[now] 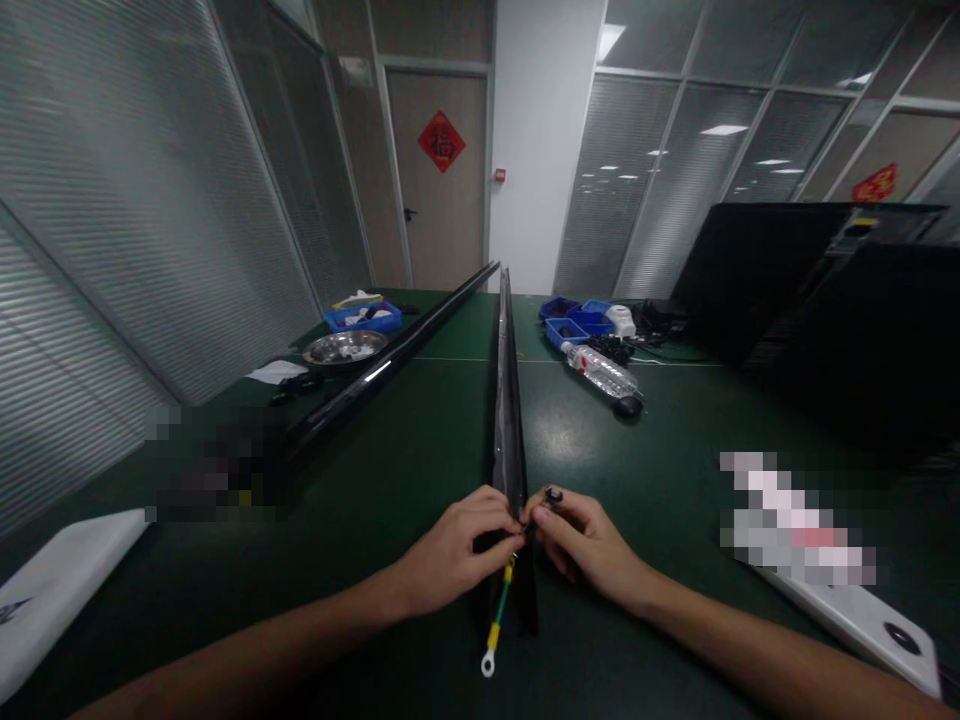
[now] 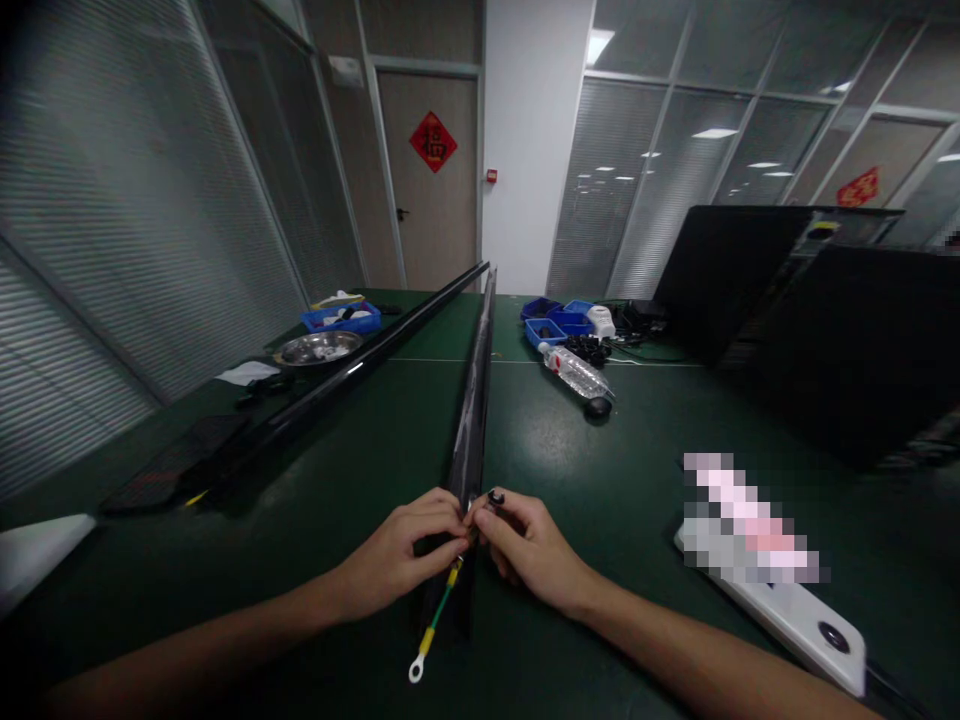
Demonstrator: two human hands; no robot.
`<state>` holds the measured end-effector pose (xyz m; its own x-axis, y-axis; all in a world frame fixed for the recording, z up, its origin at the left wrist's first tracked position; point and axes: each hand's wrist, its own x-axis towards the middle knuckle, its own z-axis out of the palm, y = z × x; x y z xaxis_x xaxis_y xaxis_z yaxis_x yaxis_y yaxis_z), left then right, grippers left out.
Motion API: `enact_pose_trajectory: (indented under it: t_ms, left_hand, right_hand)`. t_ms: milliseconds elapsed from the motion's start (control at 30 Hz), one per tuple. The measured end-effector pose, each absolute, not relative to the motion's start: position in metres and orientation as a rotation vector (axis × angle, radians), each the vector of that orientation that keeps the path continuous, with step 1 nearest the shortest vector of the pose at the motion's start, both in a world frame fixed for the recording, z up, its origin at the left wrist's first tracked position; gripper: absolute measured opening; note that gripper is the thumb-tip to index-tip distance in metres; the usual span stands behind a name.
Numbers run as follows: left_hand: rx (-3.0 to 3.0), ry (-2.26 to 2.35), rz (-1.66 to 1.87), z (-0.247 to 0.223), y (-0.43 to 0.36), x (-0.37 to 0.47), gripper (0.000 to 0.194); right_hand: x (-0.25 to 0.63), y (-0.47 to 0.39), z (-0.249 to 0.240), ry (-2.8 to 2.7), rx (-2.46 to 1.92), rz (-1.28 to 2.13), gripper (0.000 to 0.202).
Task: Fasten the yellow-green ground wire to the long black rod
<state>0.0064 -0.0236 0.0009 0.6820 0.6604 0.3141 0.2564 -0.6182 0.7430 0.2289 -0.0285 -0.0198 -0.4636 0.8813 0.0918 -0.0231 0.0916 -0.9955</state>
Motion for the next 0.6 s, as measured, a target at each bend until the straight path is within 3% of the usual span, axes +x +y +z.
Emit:
enact_pose_trajectory:
  t_ms: [600]
  left_hand:
    - [2.222,0.734,0.768,-0.0022,-0.0216,0.0083,0.015]
  right_hand:
    - [0.2295,-0.0352,-0.0178,-1.645,-0.865,1.239,0.033]
